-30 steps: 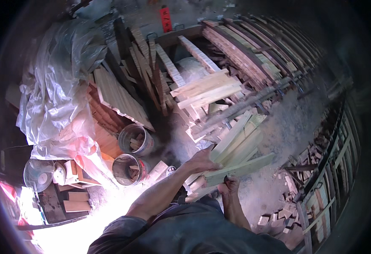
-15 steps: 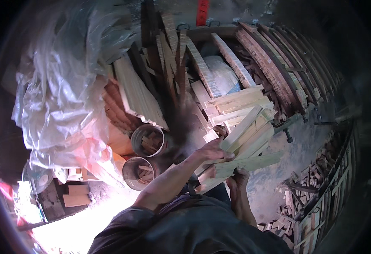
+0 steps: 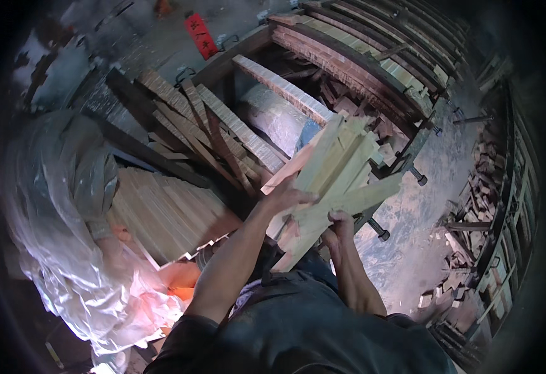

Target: The person uses a metal clamping frame to press together several thin wooden planks. They tighten the clamps with a long metal bar, then remove the planks and stack them on a nearby pile.

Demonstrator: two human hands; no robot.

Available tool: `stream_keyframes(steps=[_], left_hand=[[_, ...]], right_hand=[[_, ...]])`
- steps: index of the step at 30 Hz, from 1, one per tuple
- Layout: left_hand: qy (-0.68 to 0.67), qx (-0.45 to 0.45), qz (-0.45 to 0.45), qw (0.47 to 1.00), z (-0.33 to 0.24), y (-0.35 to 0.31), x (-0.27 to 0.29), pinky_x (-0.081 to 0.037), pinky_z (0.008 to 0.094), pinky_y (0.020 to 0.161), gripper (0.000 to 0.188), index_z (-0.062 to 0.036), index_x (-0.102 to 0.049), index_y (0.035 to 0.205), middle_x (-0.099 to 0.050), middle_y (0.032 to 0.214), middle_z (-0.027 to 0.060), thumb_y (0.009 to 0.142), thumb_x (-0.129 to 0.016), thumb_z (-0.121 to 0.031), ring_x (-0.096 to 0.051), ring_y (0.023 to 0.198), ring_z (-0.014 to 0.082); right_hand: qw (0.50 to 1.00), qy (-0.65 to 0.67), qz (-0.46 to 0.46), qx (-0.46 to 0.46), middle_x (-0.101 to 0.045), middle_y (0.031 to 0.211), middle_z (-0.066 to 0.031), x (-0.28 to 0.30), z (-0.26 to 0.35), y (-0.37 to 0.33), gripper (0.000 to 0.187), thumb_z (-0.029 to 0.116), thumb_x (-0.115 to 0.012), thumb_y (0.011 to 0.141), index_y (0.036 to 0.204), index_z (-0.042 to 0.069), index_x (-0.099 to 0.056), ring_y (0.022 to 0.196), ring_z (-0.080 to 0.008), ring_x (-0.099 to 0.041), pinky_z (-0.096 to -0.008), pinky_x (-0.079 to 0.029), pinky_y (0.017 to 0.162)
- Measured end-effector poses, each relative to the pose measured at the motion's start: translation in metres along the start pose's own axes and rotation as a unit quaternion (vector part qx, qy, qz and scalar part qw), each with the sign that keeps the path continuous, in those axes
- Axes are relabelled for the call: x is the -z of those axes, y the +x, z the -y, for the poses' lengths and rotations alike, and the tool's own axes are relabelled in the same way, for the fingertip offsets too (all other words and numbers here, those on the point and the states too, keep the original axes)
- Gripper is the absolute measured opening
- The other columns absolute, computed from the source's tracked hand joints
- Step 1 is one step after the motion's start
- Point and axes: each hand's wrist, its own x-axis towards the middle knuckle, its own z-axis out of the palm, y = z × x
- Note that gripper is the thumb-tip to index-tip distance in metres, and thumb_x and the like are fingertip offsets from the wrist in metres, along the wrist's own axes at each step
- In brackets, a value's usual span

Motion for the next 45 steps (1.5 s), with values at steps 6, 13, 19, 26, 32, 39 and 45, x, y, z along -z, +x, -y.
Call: stream_keyframes(steps=[6, 13, 19, 26, 32, 39, 45], left_hand=[[-0.051, 0.072, 0.076, 0.993, -0.016, 0.096, 0.063, -0.048, 0.0322, 0.090, 0.072, -0.0025, -0.046, 0.142, -0.061, 0.119, 0.0096, 0.077, -0.075, -0.012, -0.059, 0.104, 0.0204], [-0.060, 0.080, 0.080, 0.992, 0.076, 0.209, 0.103, -0.041, 0.0384, 0.104, 0.071, -0.0042, -0.036, 0.145, -0.054, 0.134, 0.0128, 0.087, -0.070, -0.024, -0.052, 0.122, 0.0233], [-0.121, 0.152, 0.059, 0.979, 0.095, 0.210, 0.115, -0.040, 0.0405, 0.106, 0.080, -0.0046, -0.033, 0.146, -0.054, 0.134, 0.0145, 0.077, -0.072, -0.011, -0.051, 0.124, 0.0270], [-0.236, 0.155, 0.077, 0.956, 0.096, 0.221, 0.142, -0.045, 0.0361, 0.102, 0.082, -0.0037, -0.041, 0.140, -0.060, 0.123, 0.0104, 0.066, -0.075, -0.002, -0.058, 0.114, 0.0240], [-0.220, 0.145, 0.078, 0.962, 0.097, 0.222, 0.164, -0.044, 0.0371, 0.102, 0.075, -0.0024, -0.043, 0.140, -0.059, 0.127, 0.0121, 0.071, -0.073, 0.002, -0.057, 0.118, 0.0250], [-0.290, 0.198, 0.130, 0.927, 0.099, 0.231, 0.189, -0.045, 0.0375, 0.101, 0.072, -0.0049, -0.048, 0.137, -0.060, 0.125, 0.0097, 0.069, -0.071, -0.005, -0.057, 0.116, 0.0229], [-0.121, 0.131, 0.009, 0.984, 0.123, 0.243, 0.166, -0.052, 0.0337, 0.087, 0.064, -0.0011, -0.058, 0.123, -0.068, 0.109, 0.0091, 0.062, -0.076, 0.001, -0.065, 0.098, 0.0218]], right_hand=[[0.994, -0.036, -0.062, 0.077, -0.061, 0.100, -0.0173, -0.045, 0.031, 0.087, 0.047, -0.003, -0.058, 0.062, 0.109, -0.006, -0.056, 0.098, -0.0365, -0.062, -0.0503, -0.050, 0.100], [0.888, -0.322, -0.294, 0.146, -0.061, 0.091, -0.0112, 0.008, 0.066, 0.212, 0.033, 0.000, -0.061, 0.066, 0.099, -0.002, -0.060, 0.081, -0.0246, -0.058, -0.0355, -0.048, 0.073], [0.900, -0.200, -0.310, 0.232, -0.061, 0.102, -0.0112, -0.013, 0.053, 0.187, 0.063, -0.007, -0.058, 0.065, 0.128, -0.003, -0.050, 0.094, -0.0285, -0.061, -0.0369, -0.050, 0.087], [0.861, -0.185, -0.386, 0.276, -0.062, 0.094, -0.0096, -0.005, 0.049, 0.166, 0.055, -0.014, -0.052, 0.068, 0.122, -0.005, -0.053, 0.081, -0.0217, -0.062, -0.0303, -0.050, 0.072], [0.829, -0.214, -0.423, 0.297, -0.061, 0.081, -0.0093, 0.001, 0.045, 0.169, 0.047, -0.015, -0.051, 0.069, 0.114, -0.004, -0.057, 0.063, -0.0188, -0.059, -0.0289, -0.045, 0.055], [0.752, -0.356, -0.433, 0.346, -0.068, 0.101, -0.0101, -0.065, 0.041, 0.164, 0.059, -0.013, -0.051, 0.065, 0.122, -0.002, -0.060, 0.082, -0.0210, -0.067, -0.0307, -0.054, 0.072], [0.773, -0.404, -0.379, 0.308, -0.069, 0.102, -0.0088, -0.111, 0.027, 0.168, 0.055, -0.010, -0.051, 0.070, 0.123, -0.002, -0.060, 0.083, -0.0190, -0.067, -0.0294, -0.053, 0.072]])
